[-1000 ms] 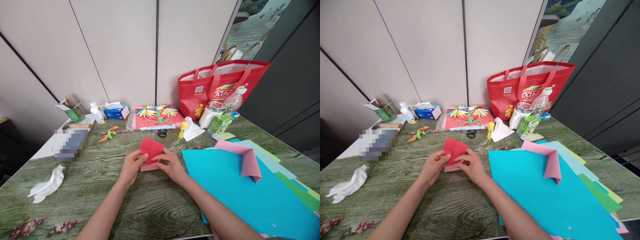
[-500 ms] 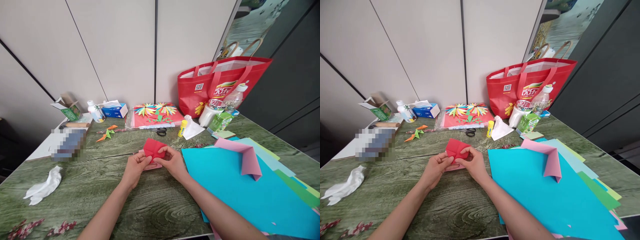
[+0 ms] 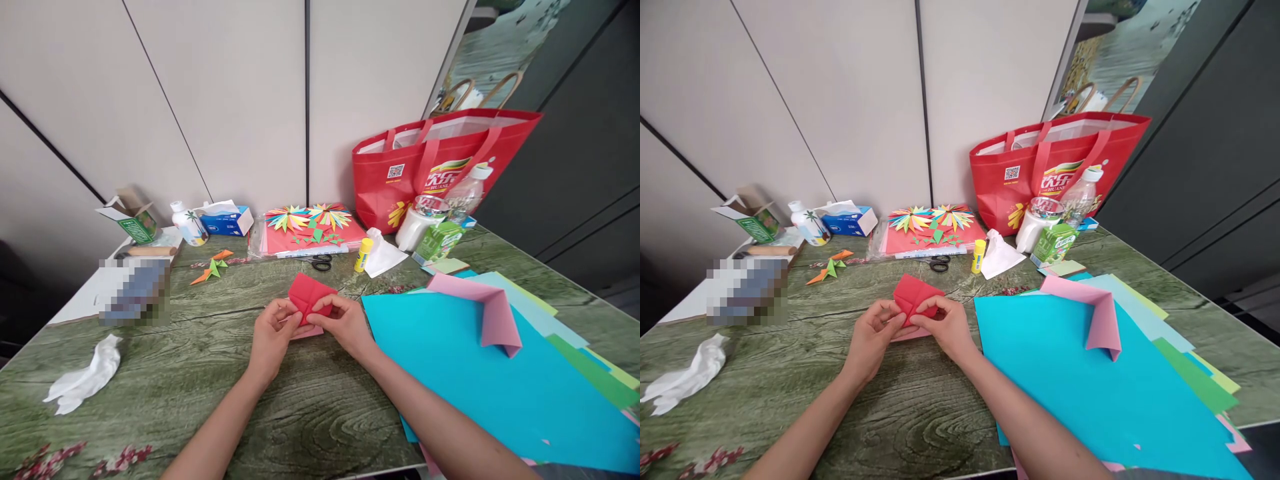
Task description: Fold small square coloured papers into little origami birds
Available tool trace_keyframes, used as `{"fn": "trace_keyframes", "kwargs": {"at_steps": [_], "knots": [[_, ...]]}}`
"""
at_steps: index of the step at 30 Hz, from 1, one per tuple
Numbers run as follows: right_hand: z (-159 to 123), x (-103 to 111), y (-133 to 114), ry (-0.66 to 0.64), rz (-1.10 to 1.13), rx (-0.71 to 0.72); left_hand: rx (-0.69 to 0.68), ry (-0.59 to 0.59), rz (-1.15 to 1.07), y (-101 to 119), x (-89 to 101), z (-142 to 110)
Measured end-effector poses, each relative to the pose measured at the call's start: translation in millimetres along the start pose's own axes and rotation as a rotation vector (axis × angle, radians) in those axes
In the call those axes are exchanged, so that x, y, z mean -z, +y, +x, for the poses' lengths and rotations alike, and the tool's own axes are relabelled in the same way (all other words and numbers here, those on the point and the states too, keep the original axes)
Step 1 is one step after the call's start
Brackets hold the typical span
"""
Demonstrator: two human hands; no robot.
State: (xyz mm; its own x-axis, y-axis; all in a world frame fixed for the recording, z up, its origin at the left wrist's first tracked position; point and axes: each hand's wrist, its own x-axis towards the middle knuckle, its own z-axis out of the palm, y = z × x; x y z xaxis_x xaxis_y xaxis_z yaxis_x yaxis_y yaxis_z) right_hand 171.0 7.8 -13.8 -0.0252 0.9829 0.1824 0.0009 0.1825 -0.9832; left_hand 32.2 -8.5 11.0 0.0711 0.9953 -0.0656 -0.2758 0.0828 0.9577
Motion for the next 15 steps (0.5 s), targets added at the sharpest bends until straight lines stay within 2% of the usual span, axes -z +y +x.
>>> {"fn": "trace_keyframes", "kwargs": {"at_steps": [6, 15], "knots": [[1.1, 1.6, 0.0, 0.011, 0.017, -0.006, 0.052, -0.001, 0.016, 0.9, 0.1, 0.3], [1.1, -0.1, -1.0, 0.049, 0.031, 0.004, 0.043, 0.016, 0.001, -1.4, 0.0, 0.3]]}}
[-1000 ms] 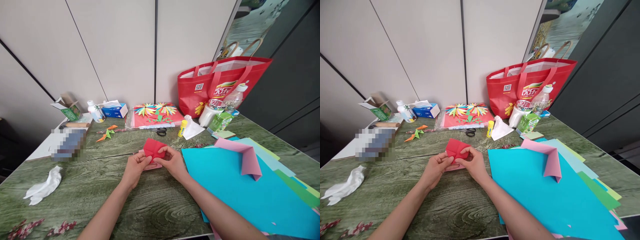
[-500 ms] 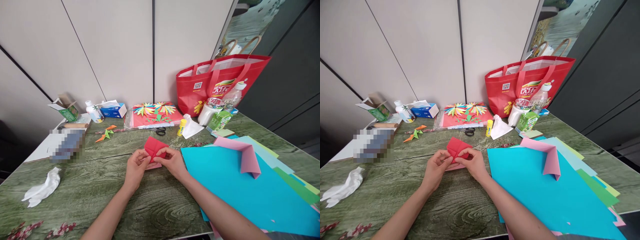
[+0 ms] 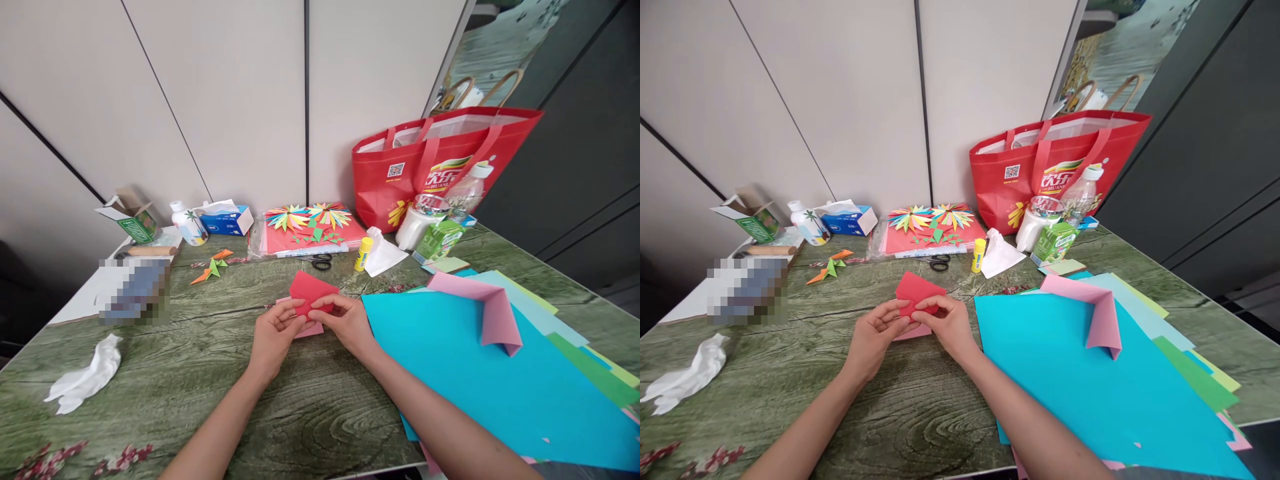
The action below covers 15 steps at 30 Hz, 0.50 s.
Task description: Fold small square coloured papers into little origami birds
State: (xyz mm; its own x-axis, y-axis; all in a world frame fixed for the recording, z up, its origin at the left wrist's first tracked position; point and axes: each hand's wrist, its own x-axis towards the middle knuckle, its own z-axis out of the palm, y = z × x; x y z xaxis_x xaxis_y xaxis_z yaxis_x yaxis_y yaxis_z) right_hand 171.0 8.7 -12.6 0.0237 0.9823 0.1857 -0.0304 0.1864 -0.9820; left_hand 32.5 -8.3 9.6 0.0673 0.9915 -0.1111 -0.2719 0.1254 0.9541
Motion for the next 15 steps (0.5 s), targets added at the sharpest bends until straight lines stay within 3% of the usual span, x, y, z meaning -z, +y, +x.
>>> {"fn": "trace_keyframes", "kwargs": {"at_steps": [15], "knots": [[0.7, 1.2, -1.2, -0.013, -0.001, 0.012, 0.074, -0.060, -0.155, 1.4, -0.3, 0.6]]}}
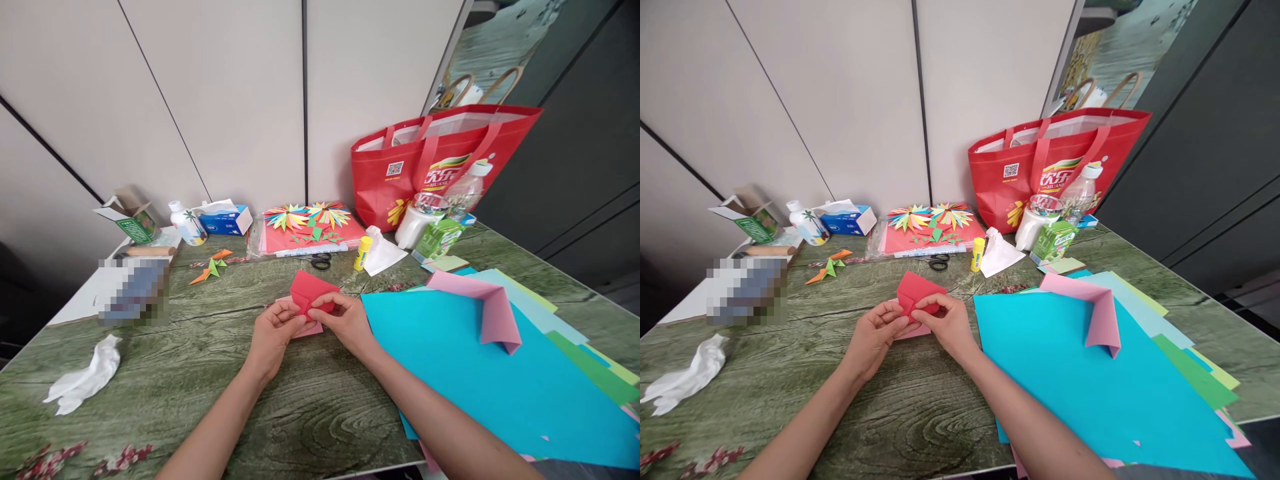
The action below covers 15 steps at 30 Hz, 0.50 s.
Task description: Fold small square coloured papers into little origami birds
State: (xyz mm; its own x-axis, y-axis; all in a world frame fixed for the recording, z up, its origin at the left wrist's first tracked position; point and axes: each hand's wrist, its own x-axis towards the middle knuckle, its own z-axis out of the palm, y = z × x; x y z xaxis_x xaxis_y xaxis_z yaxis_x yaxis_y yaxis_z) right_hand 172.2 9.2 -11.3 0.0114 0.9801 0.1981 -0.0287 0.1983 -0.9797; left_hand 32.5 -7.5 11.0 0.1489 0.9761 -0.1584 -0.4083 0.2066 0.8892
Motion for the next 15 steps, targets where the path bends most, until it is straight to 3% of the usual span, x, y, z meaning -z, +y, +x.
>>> {"fn": "trace_keyframes", "kwargs": {"at_steps": [15], "knots": [[-1.1, -0.4, -0.8, -0.004, -0.057, -0.028, -0.045, 0.011, -0.032, -0.1, 1.9, 2.3]]}}
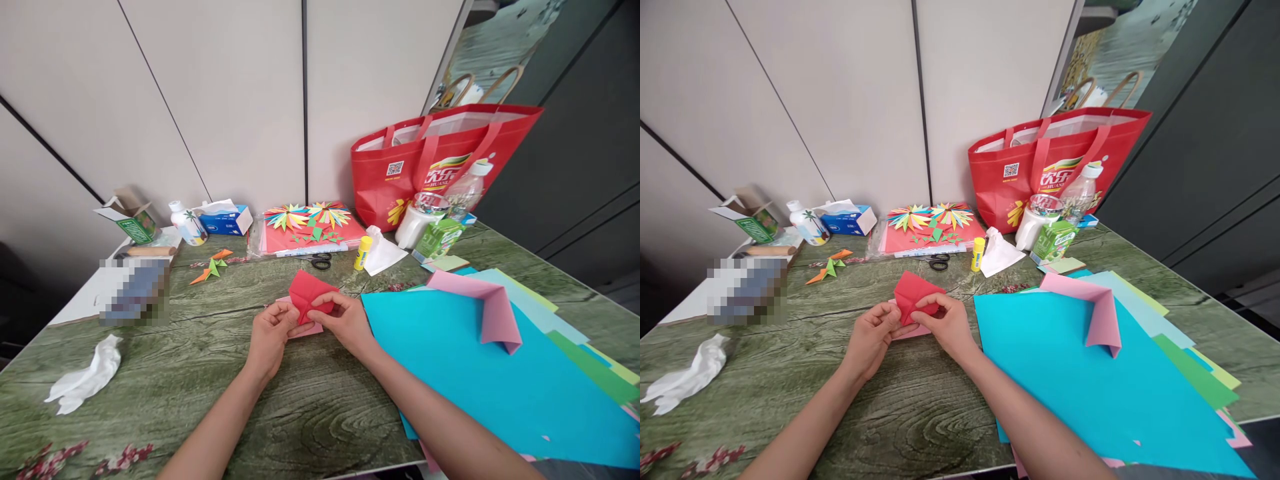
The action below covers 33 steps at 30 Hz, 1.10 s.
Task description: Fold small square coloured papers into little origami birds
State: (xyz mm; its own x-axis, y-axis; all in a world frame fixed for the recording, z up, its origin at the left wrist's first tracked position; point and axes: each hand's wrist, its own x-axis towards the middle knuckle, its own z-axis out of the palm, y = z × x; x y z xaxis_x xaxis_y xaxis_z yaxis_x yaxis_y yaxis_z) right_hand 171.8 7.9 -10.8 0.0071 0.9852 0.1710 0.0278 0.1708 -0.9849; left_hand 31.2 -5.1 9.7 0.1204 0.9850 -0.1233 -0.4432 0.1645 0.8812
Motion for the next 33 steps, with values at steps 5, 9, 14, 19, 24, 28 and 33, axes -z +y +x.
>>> {"fn": "trace_keyframes", "kwargs": {"at_steps": [5, 9, 14, 19, 24, 28, 33], "knots": [[0.7, 1.7, -1.8, -0.007, -0.003, 0.001, 0.022, 0.002, -0.013, -0.5, 1.1, 0.6], [1.5, 2.9, -1.1, -0.002, -0.016, 0.010, 0.045, 0.019, -0.046, 0.6, 1.7, 0.5], [1.2, 3.2, -0.2, 0.004, -0.028, 0.019, 0.068, 0.055, -0.066, 1.2, 1.5, 0.6], [1.1, 2.7, -0.1, 0.002, -0.011, 0.012, -0.018, 0.030, 0.020, 0.8, 0.7, -0.1], [1.2, 3.0, -0.2, 0.010, -0.013, 0.009, -0.067, -0.014, 0.055, 0.4, 2.7, -0.5], [1.1, 3.5, -0.1, 0.007, -0.018, 0.022, -0.105, 0.031, 0.100, -0.8, 3.6, -0.4], [1.8, 3.9, 1.9, -0.002, -0.020, 0.000, -0.084, 0.003, 0.170, -0.2, 1.2, -1.6]]}}
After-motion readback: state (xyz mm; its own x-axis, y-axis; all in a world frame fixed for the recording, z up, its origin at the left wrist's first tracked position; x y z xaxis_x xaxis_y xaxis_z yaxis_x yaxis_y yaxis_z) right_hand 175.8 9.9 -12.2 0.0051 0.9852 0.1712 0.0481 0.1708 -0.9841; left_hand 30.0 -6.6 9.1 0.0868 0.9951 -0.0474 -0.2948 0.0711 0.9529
